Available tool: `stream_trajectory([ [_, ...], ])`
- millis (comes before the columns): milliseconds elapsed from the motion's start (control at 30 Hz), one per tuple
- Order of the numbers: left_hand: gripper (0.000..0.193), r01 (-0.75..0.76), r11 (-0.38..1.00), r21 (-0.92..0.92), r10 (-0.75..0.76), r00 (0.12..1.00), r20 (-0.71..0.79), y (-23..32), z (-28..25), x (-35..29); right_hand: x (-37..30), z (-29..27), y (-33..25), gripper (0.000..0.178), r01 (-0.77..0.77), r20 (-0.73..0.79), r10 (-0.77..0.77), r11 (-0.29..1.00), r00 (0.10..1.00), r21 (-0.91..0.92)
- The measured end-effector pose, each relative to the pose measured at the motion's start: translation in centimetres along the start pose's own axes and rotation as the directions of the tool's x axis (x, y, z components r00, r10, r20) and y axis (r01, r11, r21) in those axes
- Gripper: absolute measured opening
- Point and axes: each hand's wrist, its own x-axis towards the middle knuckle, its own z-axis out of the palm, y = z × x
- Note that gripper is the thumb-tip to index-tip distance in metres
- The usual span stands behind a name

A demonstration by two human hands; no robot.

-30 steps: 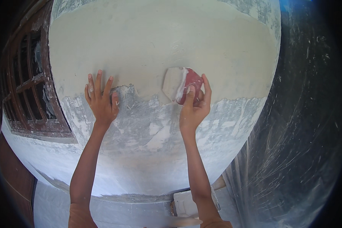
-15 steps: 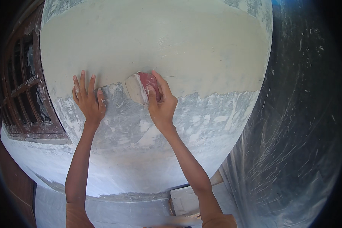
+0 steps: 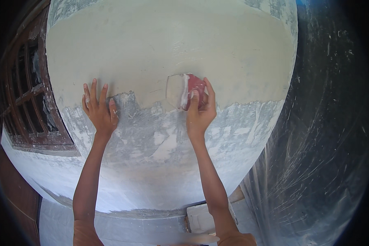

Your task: The person applies and smooths wall putty onto a wall surface using a putty knife.

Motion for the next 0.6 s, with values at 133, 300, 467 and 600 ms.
stream_trajectory([
  [133, 0.044, -0.031, 0.999, 0.02, 0.03, 0.998, 0.048, 0.2, 0.0, 0.2, 0.9, -1.4, -2.3, 0.042, 0.013, -0.183, 0.003, 0.996, 0.983, 0.088],
  [300, 0.043, 0.02, 1.0, 0.007, -0.02, 0.999, 0.039, 0.0, -0.1, 0.0, -0.8, 3.8, -2.6, 0.039, 0.034, 0.285, -0.014, 0.997, 0.958, -0.066],
  [467, 0.043, -0.015, 1.0, 0.01, 0.015, 0.999, 0.043, 0.5, -0.1, -0.1, 3.0, -1.1, -2.2, 0.041, 0.028, -0.138, -0.025, 0.999, 0.99, 0.024],
  [600, 0.043, -0.035, 0.999, -0.002, 0.035, 0.998, 0.058, 0.4, -0.2, -0.1, 0.4, 1.8, -2.3, 0.039, 0.035, 0.127, -0.045, 0.996, 0.991, 0.086],
])
